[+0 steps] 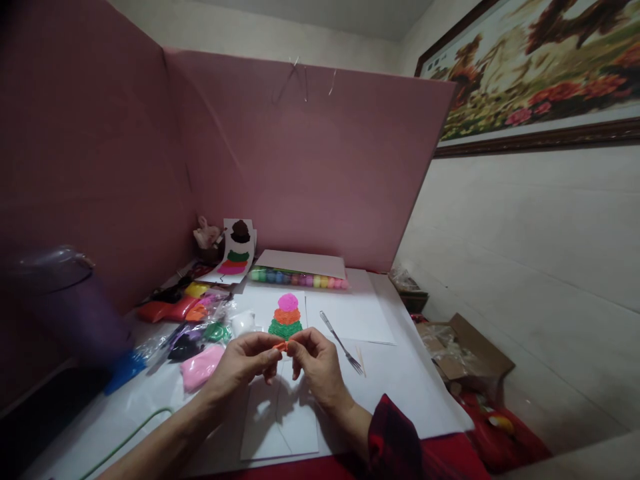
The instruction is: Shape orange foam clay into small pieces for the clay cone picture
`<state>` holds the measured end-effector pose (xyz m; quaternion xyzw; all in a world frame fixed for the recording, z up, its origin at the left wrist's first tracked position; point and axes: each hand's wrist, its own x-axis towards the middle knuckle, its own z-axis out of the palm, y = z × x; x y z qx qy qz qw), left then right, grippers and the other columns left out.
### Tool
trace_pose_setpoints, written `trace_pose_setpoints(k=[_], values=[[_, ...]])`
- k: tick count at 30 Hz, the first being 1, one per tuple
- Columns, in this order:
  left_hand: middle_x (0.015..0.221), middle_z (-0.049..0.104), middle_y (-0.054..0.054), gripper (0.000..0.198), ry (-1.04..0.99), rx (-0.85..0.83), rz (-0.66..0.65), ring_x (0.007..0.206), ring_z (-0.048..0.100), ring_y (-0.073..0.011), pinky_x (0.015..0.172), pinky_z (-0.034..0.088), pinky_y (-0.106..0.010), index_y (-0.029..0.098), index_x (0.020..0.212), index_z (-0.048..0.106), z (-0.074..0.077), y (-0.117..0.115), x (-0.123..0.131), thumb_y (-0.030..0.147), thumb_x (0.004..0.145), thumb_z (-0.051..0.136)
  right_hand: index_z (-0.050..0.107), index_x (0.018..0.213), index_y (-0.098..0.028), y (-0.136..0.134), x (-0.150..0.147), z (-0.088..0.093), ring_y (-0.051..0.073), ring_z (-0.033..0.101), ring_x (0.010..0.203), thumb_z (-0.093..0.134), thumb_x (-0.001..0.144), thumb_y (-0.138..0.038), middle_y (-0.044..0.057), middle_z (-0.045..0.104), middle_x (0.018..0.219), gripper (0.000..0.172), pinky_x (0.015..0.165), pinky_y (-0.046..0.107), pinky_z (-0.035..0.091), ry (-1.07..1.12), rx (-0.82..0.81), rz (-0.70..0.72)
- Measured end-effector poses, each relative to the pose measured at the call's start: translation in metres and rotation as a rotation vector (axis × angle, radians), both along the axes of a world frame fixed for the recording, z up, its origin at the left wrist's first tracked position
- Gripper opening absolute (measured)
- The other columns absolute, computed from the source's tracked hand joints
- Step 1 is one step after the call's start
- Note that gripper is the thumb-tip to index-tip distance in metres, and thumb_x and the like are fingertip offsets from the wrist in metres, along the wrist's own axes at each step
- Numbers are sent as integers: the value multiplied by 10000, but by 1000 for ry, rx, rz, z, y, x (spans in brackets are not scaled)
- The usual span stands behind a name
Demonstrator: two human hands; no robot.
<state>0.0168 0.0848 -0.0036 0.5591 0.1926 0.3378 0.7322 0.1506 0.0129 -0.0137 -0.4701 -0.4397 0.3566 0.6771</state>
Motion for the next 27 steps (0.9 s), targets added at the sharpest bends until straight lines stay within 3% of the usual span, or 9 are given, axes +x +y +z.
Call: trace_pose_setpoints(k=[3, 9, 13, 16, 18, 22, 27], values=[[631, 642, -18, 262, -18, 6, -12, 425, 550, -111, 400, 448, -233, 118, 797, 625, -4, 2, 3, 271, 627, 752, 608, 777, -153, -3, -1, 0, 83, 489, 468, 623, 803, -350, -25, 543, 605, 199, 442, 202, 434, -60, 12, 46], [536, 580, 20, 323, 127, 110, 56, 352, 480, -91, 338, 402, -211, 115, 851, 599, -7, -2, 5, 337, 648, 717, 606, 842, -164, -8, -4, 0, 106, 525, 574, 611, 821, -304, 2, 581, 706, 142, 506, 212, 460, -172, 29, 76], [588, 589, 0, 202, 274, 304, 121, 426, 487, -97, 376, 393, -202, 121, 775, 632, -2, -8, 2, 306, 696, 661, 577, 857, -175, -12, -7, 3, 128, 552, 659, 659, 780, -262, 9, 602, 767, 143, 551, 217, 465, -272, 19, 27], [576, 582, 1, 117, 300, 477, 194, 505, 502, -108, 448, 402, -199, 139, 691, 639, -1, -10, 1, 255, 705, 647, 558, 804, -171, -13, -8, 4, 117, 529, 618, 654, 782, -246, -9, 576, 713, 124, 536, 213, 455, -321, -7, -18], [574, 584, 1, 124, 272, 427, 159, 489, 502, -107, 435, 397, -200, 142, 691, 626, -1, -9, 1, 263, 703, 651, 556, 779, -168, -11, -7, 3, 112, 517, 581, 612, 814, -256, -14, 557, 677, 109, 506, 211, 452, -291, -16, -3], [594, 600, 8, 269, 87, 100, -16, 449, 538, -116, 428, 450, -235, 139, 841, 586, -4, -2, 3, 327, 678, 690, 566, 815, -171, -8, -4, 1, 125, 548, 591, 585, 825, -223, -9, 580, 678, 56, 516, 222, 463, -268, 4, 0], [556, 606, 0, 274, 78, -43, -20, 439, 570, -123, 445, 471, -249, 118, 751, 571, -9, 5, 3, 341, 675, 709, 602, 779, -161, -9, -3, 0, 146, 563, 638, 608, 791, -161, 14, 607, 707, 13, 588, 255, 462, -446, 27, -71]])
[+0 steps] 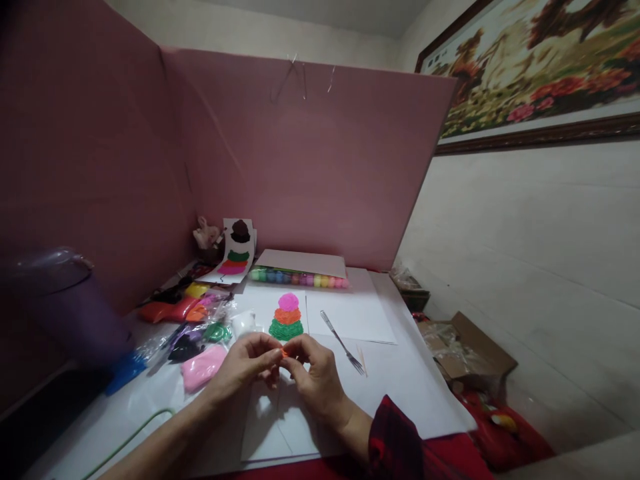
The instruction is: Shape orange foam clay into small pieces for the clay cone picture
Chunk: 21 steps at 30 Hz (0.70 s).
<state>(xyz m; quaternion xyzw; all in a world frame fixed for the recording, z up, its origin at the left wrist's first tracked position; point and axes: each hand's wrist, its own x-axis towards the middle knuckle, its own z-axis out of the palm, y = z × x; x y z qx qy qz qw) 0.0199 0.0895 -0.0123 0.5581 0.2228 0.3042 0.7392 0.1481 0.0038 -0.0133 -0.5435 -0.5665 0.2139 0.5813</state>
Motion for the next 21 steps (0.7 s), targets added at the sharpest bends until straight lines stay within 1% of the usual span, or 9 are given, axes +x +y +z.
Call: trace_pose_setpoints(k=[2, 4, 7, 11, 14, 17, 21], values=[[539, 602, 4, 258, 7, 21, 22, 424, 557, -113, 434, 448, -232, 114, 719, 572, 0, 0, 0, 301, 648, 735, 616, 766, -155, -1, 0, 0, 152, 564, 654, 622, 780, -163, 23, 611, 721, 16, 605, 264, 461, -29, 1, -6], [535, 596, 13, 248, -2, 42, 64, 409, 536, -98, 423, 425, -218, 113, 718, 575, 2, -1, 0, 276, 634, 743, 619, 773, -155, -1, -1, 1, 149, 565, 648, 620, 790, -186, 22, 613, 714, 35, 596, 260, 460, 17, -22, 11], [558, 601, 6, 236, 12, 99, 85, 413, 521, -91, 422, 418, -219, 107, 723, 588, 6, -4, 1, 271, 638, 735, 600, 765, -155, 2, -1, 0, 124, 545, 575, 634, 794, -251, 0, 592, 651, 105, 524, 230, 449, 193, -56, 57], [553, 600, -7, 210, 44, 201, 103, 420, 517, -94, 426, 427, -227, 98, 700, 613, 13, -9, 0, 284, 672, 706, 568, 705, -143, 8, 2, -1, 82, 483, 442, 687, 743, -335, -28, 550, 555, 229, 413, 190, 412, 483, -121, 112], [543, 596, -1, 188, -3, 183, 109, 444, 533, -103, 447, 454, -234, 102, 718, 648, 18, -11, -1, 272, 667, 708, 567, 721, -137, 11, 5, -2, 69, 464, 406, 701, 724, -378, -31, 548, 522, 276, 384, 172, 395, 635, -152, 114], [566, 605, -10, 165, -24, 156, 75, 479, 551, -110, 459, 470, -231, 108, 741, 685, 20, -12, -3, 254, 668, 708, 588, 730, -136, 12, 6, -3, 68, 464, 405, 713, 713, -374, -28, 556, 514, 270, 370, 159, 383, 605, -139, 90], [669, 587, -11, 154, -40, 174, 41, 488, 530, -92, 420, 469, -219, 117, 758, 704, 15, -11, -4, 236, 661, 714, 618, 717, -135, 12, 5, -3, 66, 456, 396, 721, 706, -356, -31, 549, 503, 243, 356, 154, 374, 523, -125, 41]])
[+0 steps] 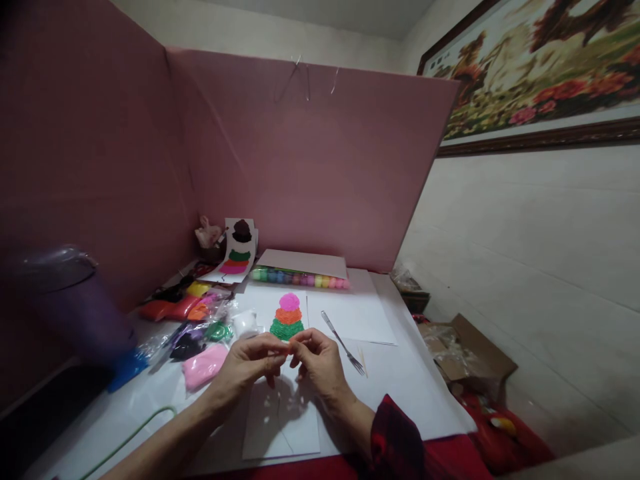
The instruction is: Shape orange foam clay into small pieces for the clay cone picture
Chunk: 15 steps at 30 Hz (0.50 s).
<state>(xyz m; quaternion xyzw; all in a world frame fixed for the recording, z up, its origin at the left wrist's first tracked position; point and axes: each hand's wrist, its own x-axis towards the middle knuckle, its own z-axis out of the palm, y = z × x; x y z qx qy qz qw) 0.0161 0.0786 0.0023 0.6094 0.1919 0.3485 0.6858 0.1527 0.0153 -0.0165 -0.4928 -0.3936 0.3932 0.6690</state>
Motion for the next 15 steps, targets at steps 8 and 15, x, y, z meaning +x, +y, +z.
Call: trace_pose_setpoints(k=[8, 15], values=[[574, 561, 42, 297, 17, -65, 56, 380, 485, -77, 342, 436, -205, 131, 857, 608, -7, 5, 5, 279, 633, 736, 640, 841, -133, -5, -2, 2, 86, 500, 448, 525, 868, -375, -12, 546, 572, 269, 431, 201, 435, -168, 99, 81], [497, 576, 18, 212, 147, 42, 107, 329, 438, -72, 303, 349, -178, 125, 676, 610, -4, 1, 4, 325, 686, 678, 535, 983, -179, -15, -9, 6, 126, 542, 556, 512, 881, -325, -10, 559, 649, 180, 489, 231, 456, -323, 117, 75]])
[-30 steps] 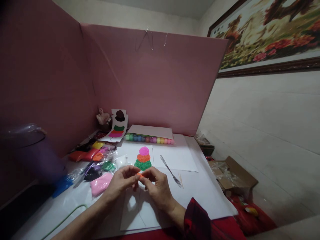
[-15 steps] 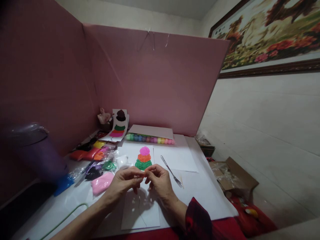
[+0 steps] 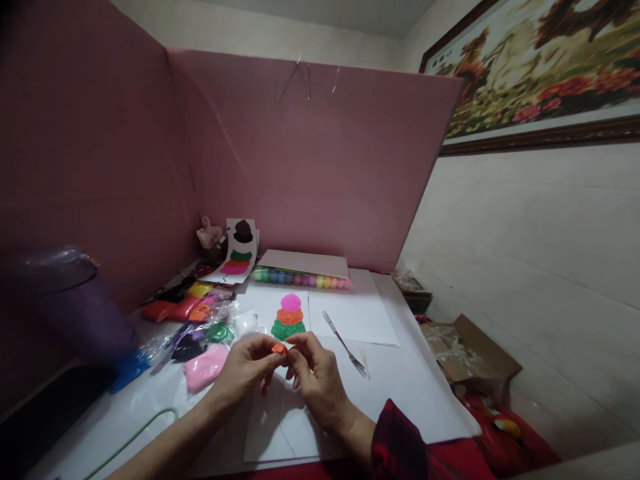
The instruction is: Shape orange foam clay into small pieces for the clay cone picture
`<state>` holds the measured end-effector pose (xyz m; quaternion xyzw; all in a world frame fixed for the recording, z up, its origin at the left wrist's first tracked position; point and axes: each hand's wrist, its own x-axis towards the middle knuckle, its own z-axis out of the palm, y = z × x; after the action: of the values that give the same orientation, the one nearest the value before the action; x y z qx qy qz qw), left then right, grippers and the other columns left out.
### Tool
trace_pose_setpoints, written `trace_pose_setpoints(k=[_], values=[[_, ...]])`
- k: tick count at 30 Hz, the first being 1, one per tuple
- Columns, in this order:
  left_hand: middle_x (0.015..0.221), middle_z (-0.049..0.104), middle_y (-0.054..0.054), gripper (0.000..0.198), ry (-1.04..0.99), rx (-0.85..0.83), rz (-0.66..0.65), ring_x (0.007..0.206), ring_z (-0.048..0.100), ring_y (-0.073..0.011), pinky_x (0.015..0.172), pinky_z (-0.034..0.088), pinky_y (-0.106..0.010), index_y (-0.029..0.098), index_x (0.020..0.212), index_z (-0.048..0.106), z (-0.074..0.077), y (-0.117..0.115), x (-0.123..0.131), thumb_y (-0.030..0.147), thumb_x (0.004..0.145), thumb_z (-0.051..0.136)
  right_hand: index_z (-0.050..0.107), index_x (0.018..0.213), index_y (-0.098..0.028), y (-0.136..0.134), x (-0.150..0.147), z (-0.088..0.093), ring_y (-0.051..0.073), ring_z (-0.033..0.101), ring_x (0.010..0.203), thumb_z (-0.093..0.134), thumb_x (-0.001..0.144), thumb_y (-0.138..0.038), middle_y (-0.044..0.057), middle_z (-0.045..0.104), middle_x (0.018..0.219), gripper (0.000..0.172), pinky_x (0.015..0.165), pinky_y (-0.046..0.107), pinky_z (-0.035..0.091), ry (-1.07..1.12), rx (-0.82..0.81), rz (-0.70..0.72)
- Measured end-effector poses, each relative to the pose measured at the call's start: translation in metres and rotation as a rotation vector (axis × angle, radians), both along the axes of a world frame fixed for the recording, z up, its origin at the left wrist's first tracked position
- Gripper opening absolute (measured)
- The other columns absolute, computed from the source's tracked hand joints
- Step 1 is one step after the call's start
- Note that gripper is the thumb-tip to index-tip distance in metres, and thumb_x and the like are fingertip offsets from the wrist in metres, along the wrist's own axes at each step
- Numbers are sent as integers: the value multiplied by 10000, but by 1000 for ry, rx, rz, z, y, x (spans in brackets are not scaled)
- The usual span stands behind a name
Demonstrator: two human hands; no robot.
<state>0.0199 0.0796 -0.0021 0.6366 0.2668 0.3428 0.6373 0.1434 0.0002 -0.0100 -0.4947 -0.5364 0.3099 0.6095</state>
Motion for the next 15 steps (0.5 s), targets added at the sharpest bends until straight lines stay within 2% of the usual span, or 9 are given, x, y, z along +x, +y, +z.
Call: trace_pose_setpoints(k=[3, 6, 8, 10, 12, 15], values=[[518, 587, 15, 167, 22, 76, 73, 362, 460, -82, 321, 347, -177, 143, 669, 637, 2, -4, -2, 301, 661, 693, 553, 906, -178, 0, 0, 1, 136, 553, 594, 569, 845, -308, 4, 588, 692, 145, 515, 238, 456, -94, -34, -23], [645, 648, -24, 153, -7, 105, 45, 507, 560, -127, 419, 422, -197, 144, 703, 671, 4, -6, -3, 260, 618, 723, 557, 828, -178, 1, 1, 2, 140, 557, 622, 615, 808, -279, 6, 596, 717, 118, 544, 240, 457, -161, -28, -88], [686, 654, -30, 242, -49, 52, -7, 550, 580, -145, 460, 459, -224, 142, 813, 671, 4, -6, -2, 267, 614, 728, 551, 822, -180, 1, 2, 3, 139, 556, 613, 584, 830, -283, 6, 594, 719, 108, 523, 234, 451, -158, -18, -110], [635, 630, -10, 323, -86, -38, -38, 490, 562, -134, 446, 469, -245, 136, 912, 638, 3, -3, -1, 323, 655, 701, 549, 832, -182, 2, 2, 2, 144, 563, 622, 556, 849, -284, 11, 601, 725, 104, 527, 237, 454, -161, -3, -112], [532, 581, 17, 325, -81, -95, -51, 398, 514, -109, 404, 452, -241, 117, 875, 624, 2, 0, -1, 388, 700, 659, 559, 826, -180, 1, 2, 1, 152, 572, 646, 549, 853, -261, 16, 606, 728, 85, 579, 257, 465, -208, 24, -116], [463, 557, 16, 320, -39, -104, -95, 344, 477, -88, 363, 407, -212, 95, 720, 616, 3, 3, -1, 403, 672, 688, 579, 826, -175, 1, 3, -2, 164, 582, 683, 538, 851, -204, 29, 610, 755, 57, 650, 285, 472, -294, 74, -114]])
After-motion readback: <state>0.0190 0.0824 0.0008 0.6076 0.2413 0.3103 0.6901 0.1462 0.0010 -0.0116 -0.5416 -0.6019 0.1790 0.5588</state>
